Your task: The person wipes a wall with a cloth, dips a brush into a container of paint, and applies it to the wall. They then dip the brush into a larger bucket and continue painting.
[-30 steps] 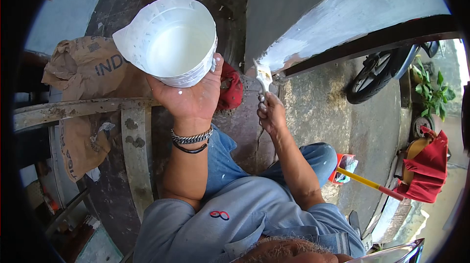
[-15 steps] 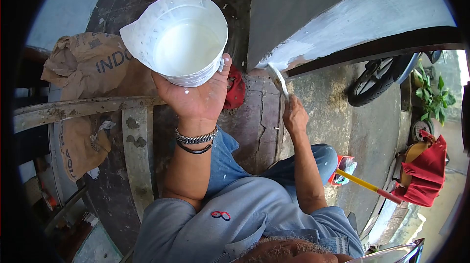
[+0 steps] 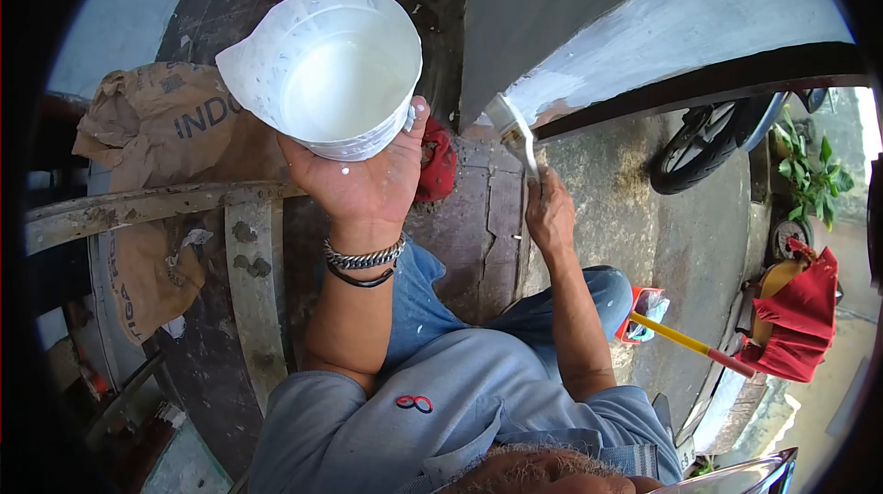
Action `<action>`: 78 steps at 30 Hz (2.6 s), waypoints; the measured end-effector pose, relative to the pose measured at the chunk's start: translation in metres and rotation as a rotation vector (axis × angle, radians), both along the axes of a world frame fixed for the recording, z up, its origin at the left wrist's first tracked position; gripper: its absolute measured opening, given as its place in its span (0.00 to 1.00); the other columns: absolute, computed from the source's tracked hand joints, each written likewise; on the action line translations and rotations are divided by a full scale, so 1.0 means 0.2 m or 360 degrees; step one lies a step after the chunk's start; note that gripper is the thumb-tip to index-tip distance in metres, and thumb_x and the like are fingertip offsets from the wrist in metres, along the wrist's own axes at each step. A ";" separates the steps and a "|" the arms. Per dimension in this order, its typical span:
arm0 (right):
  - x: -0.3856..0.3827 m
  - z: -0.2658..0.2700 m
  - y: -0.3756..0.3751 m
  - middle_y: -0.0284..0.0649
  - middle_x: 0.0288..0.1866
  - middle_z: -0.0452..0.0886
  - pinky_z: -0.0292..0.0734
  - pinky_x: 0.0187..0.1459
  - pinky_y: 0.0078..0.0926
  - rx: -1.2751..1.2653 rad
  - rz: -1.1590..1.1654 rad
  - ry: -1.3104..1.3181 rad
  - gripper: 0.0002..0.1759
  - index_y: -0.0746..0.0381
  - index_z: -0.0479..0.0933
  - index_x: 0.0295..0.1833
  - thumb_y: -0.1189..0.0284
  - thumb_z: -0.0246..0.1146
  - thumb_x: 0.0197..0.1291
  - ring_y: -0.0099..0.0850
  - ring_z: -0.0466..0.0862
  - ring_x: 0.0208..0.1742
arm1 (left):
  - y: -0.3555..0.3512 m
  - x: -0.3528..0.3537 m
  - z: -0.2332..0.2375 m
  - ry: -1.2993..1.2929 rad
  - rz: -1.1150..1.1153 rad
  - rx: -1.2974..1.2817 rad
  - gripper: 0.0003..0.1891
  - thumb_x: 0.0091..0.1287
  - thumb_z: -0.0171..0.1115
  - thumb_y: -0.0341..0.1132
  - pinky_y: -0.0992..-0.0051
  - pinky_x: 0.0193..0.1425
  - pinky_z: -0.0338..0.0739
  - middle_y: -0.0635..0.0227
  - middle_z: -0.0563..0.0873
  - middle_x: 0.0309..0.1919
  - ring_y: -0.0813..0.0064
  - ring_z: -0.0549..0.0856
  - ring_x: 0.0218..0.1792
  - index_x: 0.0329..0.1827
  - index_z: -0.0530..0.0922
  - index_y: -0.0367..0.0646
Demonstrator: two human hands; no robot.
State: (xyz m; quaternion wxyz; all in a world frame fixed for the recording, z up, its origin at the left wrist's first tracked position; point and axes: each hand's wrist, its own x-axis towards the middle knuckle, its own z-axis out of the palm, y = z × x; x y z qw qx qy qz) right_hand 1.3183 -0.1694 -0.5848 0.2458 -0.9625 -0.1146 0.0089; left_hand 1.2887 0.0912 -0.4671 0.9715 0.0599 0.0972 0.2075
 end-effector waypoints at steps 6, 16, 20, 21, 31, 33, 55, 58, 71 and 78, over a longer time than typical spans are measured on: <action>-0.05 0.04 0.01 0.58 0.39 0.82 0.75 0.43 0.51 0.0086 0.0025 0.0121 0.12 0.66 0.74 0.49 0.68 0.54 0.69 0.58 0.82 0.41 | 0.00 -0.01 -0.03 -0.0350 0.0008 -0.0040 0.31 0.68 0.53 0.54 0.60 0.53 0.80 0.53 0.76 0.60 0.50 0.74 0.60 0.67 0.70 0.41; -0.17 -0.31 0.02 0.32 0.30 0.73 0.63 0.23 0.19 0.1706 -0.0596 0.1387 0.09 0.60 0.71 0.44 0.66 0.54 0.71 0.20 0.70 0.23 | 0.01 -0.03 -0.01 -0.0102 -0.0027 -0.0011 0.33 0.67 0.44 0.66 0.57 0.55 0.72 0.66 0.76 0.61 0.64 0.76 0.57 0.65 0.72 0.53; -0.15 -0.44 0.14 0.33 0.30 0.73 0.65 0.24 0.21 0.1813 -0.0793 0.1645 0.09 0.60 0.71 0.42 0.66 0.53 0.71 0.23 0.71 0.22 | 0.01 -0.02 -0.02 -0.0103 -0.0026 -0.0012 0.33 0.67 0.44 0.66 0.56 0.54 0.73 0.66 0.77 0.60 0.63 0.76 0.57 0.65 0.72 0.54; -0.11 -0.43 0.15 0.33 0.30 0.73 0.65 0.24 0.21 0.1880 -0.0761 0.1577 0.08 0.60 0.71 0.42 0.66 0.53 0.71 0.23 0.70 0.22 | 0.01 -0.02 -0.02 -0.0110 -0.0035 0.0000 0.33 0.67 0.44 0.66 0.56 0.54 0.73 0.66 0.77 0.61 0.63 0.76 0.57 0.65 0.72 0.54; -0.12 0.36 0.14 0.34 0.34 0.74 0.61 0.19 0.13 0.2544 -0.0540 0.1370 0.13 0.65 0.69 0.52 0.67 0.52 0.73 0.16 0.65 0.18 | 0.02 -0.02 -0.03 -0.0163 -0.0045 -0.0053 0.33 0.67 0.45 0.66 0.57 0.53 0.74 0.66 0.77 0.60 0.63 0.77 0.57 0.65 0.73 0.53; -0.18 0.45 0.11 0.35 0.35 0.75 0.60 0.17 0.13 0.2449 -0.0473 0.1258 0.13 0.66 0.69 0.53 0.67 0.52 0.73 0.16 0.66 0.17 | 0.02 -0.01 -0.03 -0.0322 -0.0040 -0.0038 0.32 0.67 0.51 0.58 0.59 0.53 0.78 0.58 0.76 0.60 0.56 0.74 0.60 0.67 0.70 0.45; -0.07 -0.77 0.16 0.29 0.22 0.63 0.52 0.16 0.20 0.1815 -0.1052 0.1803 0.08 0.57 0.69 0.36 0.67 0.52 0.68 0.20 0.61 0.16 | 0.04 -0.03 -0.03 -0.0512 -0.0112 -0.0071 0.36 0.67 0.48 0.63 0.57 0.54 0.80 0.54 0.76 0.63 0.50 0.78 0.60 0.69 0.69 0.45; -0.07 -0.81 0.13 0.30 0.23 0.64 0.53 0.16 0.20 0.1892 -0.1152 0.1666 0.08 0.57 0.69 0.36 0.67 0.52 0.68 0.21 0.62 0.16 | 0.05 -0.02 -0.04 -0.0526 -0.0118 -0.0046 0.36 0.67 0.49 0.61 0.57 0.54 0.81 0.52 0.76 0.63 0.48 0.78 0.60 0.70 0.68 0.44; 0.05 -0.88 0.30 0.30 0.25 0.65 0.53 0.15 0.21 0.1888 -0.1007 0.1577 0.03 0.57 0.68 0.39 0.70 0.54 0.65 0.20 0.61 0.16 | 0.03 0.00 -0.05 -0.0468 -0.0114 0.0023 0.36 0.67 0.49 0.62 0.57 0.55 0.79 0.55 0.75 0.64 0.50 0.77 0.60 0.70 0.68 0.47; 0.10 -0.85 0.26 0.31 0.24 0.65 0.52 0.15 0.20 0.1958 -0.1073 0.1583 0.04 0.58 0.68 0.38 0.71 0.53 0.66 0.20 0.61 0.16 | 0.01 0.02 -0.07 -0.0391 -0.0055 0.0068 0.34 0.66 0.53 0.56 0.58 0.56 0.78 0.54 0.75 0.62 0.52 0.73 0.62 0.69 0.68 0.43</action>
